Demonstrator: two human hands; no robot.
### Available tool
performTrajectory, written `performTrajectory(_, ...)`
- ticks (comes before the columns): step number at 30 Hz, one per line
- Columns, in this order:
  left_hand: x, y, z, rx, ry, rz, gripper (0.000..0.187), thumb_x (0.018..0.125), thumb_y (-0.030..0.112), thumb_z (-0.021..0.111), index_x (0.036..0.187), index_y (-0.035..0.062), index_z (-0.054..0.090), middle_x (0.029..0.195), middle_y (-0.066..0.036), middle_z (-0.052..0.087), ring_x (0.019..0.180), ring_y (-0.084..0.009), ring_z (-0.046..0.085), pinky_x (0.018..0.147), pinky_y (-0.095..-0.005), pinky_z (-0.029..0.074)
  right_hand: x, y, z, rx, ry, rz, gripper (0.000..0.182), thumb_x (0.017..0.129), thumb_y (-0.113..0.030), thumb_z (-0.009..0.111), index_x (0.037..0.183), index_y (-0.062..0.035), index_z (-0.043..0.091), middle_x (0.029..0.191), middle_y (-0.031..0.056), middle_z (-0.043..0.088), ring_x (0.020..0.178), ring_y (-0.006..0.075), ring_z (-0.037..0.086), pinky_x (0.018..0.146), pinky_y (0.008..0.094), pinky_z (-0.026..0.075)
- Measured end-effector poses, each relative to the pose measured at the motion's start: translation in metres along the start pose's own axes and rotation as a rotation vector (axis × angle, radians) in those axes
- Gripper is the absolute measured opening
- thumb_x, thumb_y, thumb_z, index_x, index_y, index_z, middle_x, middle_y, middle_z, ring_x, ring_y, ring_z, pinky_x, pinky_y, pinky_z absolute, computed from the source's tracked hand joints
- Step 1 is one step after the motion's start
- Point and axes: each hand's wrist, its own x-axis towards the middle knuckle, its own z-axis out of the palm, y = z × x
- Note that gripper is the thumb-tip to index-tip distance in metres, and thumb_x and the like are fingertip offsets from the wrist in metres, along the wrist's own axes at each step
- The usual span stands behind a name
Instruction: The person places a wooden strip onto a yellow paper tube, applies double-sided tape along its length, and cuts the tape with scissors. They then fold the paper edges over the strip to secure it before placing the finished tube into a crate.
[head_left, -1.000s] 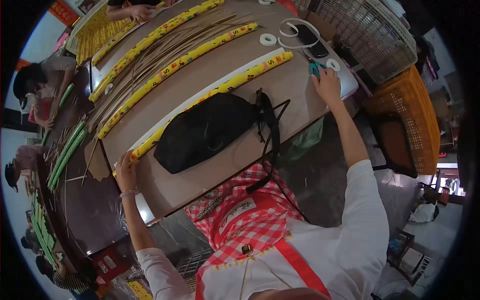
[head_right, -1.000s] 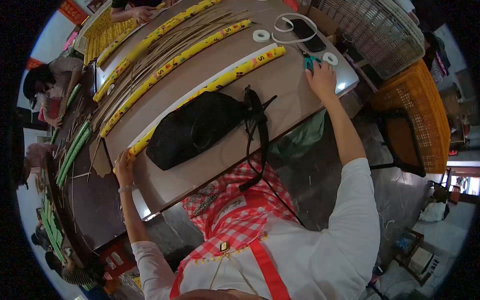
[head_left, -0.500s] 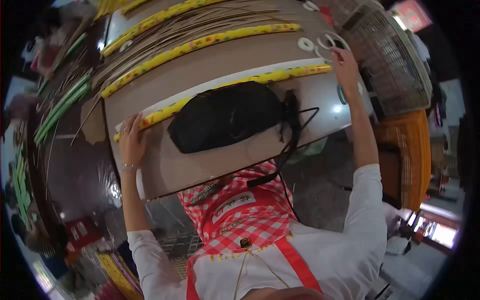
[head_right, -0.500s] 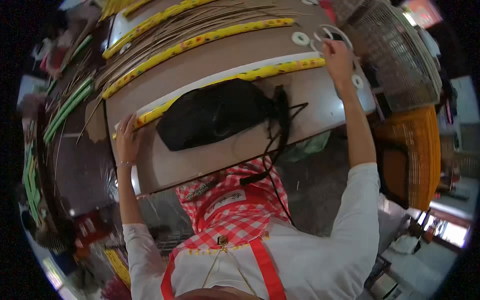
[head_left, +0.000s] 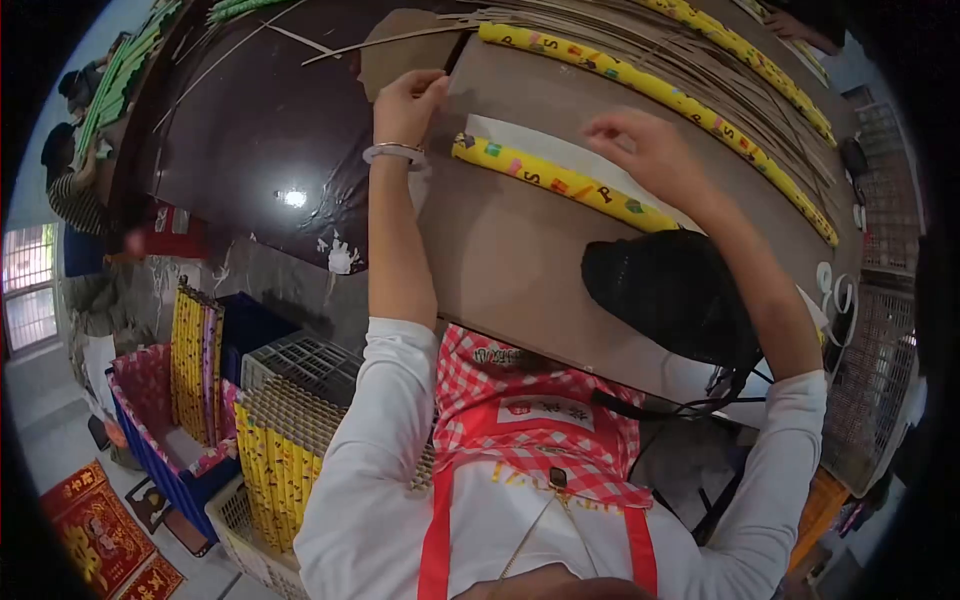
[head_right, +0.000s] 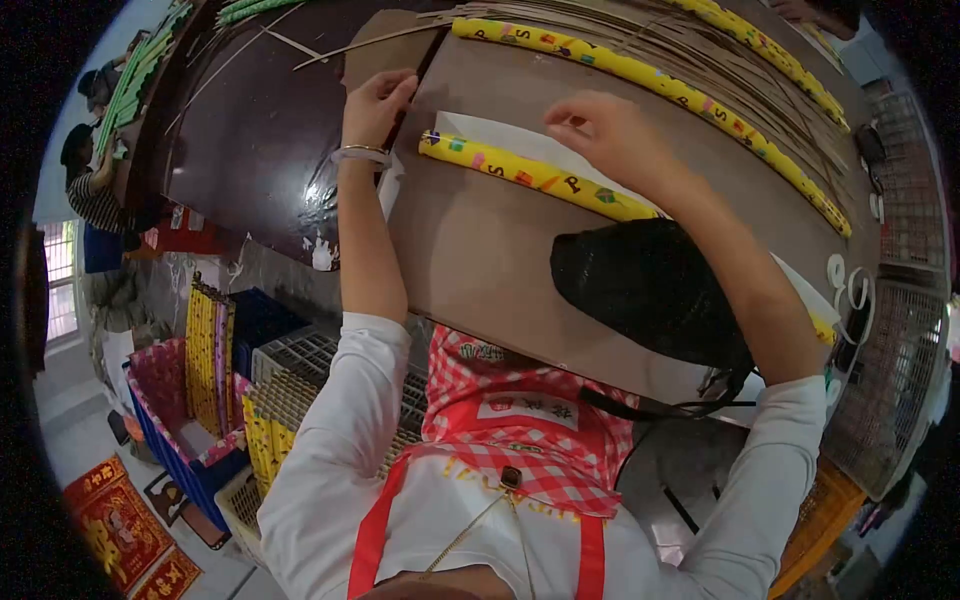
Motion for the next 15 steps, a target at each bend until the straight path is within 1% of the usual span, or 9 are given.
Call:
performTrajectory(1,-0.002,0.003,-0.006,0.168,-0.081,0.075,0.026,0.078,0.018,0.065,0.097,-0.0004,0.064,0.074,-0.005,0.065,0.059,-0.0087,0.059,0.056,-0.0222,0.047,0.02,-0.001,0.012,-0.004,-0.02,0.002,0.021,0.083,-0.016,0.059,0.1,-0.0022,0.06,0.092,0.0042,0.062,0.085,0.0136,0.057,0.077,0.0267,0.045)
performTrajectory(2,-0.004,0.004,-0.011,0.159,-0.075,0.05,0.026,0.078,0.018,0.065,0.097,-0.0004,0.064,0.074,-0.005,0.065,0.059,-0.0087,0.059,0.056,-0.0222,0.047,0.037,-0.002,0.025,-0.002,-0.017,0.0,0.024,0.082,-0.017,0.06,0.1,-0.0018,0.06,0.091,0.0078,0.062,0.084,0.016,0.059,0.076,0.0283,0.046)
performTrajectory(3,-0.003,0.004,-0.014,0.097,-0.164,0.001,0.027,0.078,0.018,0.065,0.097,-0.0007,0.064,0.074,-0.005,0.065,0.058,-0.0088,0.058,0.055,-0.0226,0.046,0.05,-0.002,0.035,-0.004,-0.007,-0.009,0.026,0.081,-0.018,0.061,0.1,-0.0014,0.06,0.09,0.0115,0.063,0.082,0.0185,0.061,0.074,0.0299,0.048)
performTrajectory(4,-0.003,0.003,-0.017,0.032,-0.255,-0.047,0.027,0.078,0.017,0.065,0.097,-0.001,0.064,0.074,-0.006,0.065,0.058,-0.0088,0.058,0.055,-0.0229,0.046,0.059,-0.006,0.043,-0.011,-0.025,-0.008,0.026,0.081,-0.018,0.061,0.1,-0.0014,0.06,0.09,0.0115,0.063,0.082,0.0185,0.061,0.074,0.0299,0.048)
performTrajectory(6,-0.006,-0.001,-0.019,0.039,-0.266,-0.072,0.028,0.078,0.02,0.065,0.096,-0.0004,0.064,0.073,-0.006,0.064,0.055,-0.0091,0.056,0.052,-0.023,0.044,0.073,-0.012,0.054,0.092,-0.104,0.082,0.027,0.08,-0.017,0.061,0.103,-0.0019,0.06,0.089,0.0101,0.064,0.081,0.0169,0.061,0.075,0.0287,0.048)
performTrajectory(7,-0.007,-0.002,-0.017,0.076,-0.325,-0.076,0.029,0.079,0.024,0.064,0.098,0.0005,0.064,0.071,-0.003,0.063,0.054,-0.0073,0.052,0.049,-0.0222,0.041,0.077,-0.011,0.059,0.081,-0.118,0.085,0.027,0.08,-0.017,0.061,0.103,-0.0019,0.06,0.089,0.0101,0.064,0.081,0.0169,0.061,0.075,0.0287,0.048)
performTrajectory(9,-0.005,0.003,-0.017,0.214,-0.465,-0.073,0.032,0.081,0.028,0.063,0.1,0.0017,0.064,0.065,0.0,0.057,0.047,-0.0055,0.045,0.042,-0.0221,0.035,0.081,-0.008,0.069,0.231,-0.112,0.082,0.027,0.079,-0.014,0.062,0.104,-0.0024,0.059,0.087,0.007,0.064,0.079,0.0135,0.06,0.073,0.0268,0.048)
performTrajectory(13,-0.001,-0.005,-0.019,0.082,-0.577,-0.138,0.032,0.081,0.028,0.063,0.097,0.0013,0.064,0.058,0.001,0.052,0.043,-0.0052,0.041,0.039,-0.022,0.032,0.084,-0.006,0.072,0.253,-0.103,0.104,0.027,0.078,-0.01,0.063,0.103,-0.0029,0.059,0.084,0.0044,0.063,0.077,0.0103,0.058,0.072,0.0243,0.047)
performTrajectory(15,-0.002,-0.006,-0.023,0.015,-0.66,-0.207,0.029,0.08,0.027,0.064,0.094,0.0016,0.065,0.055,0.001,0.048,0.04,-0.005,0.038,0.037,-0.0214,0.028,0.084,-0.001,0.073,0.383,-0.089,0.131,0.025,0.077,-0.008,0.064,0.101,-0.003,0.059,0.082,0.003,0.062,0.076,0.0087,0.057,0.071,0.0227,0.047)
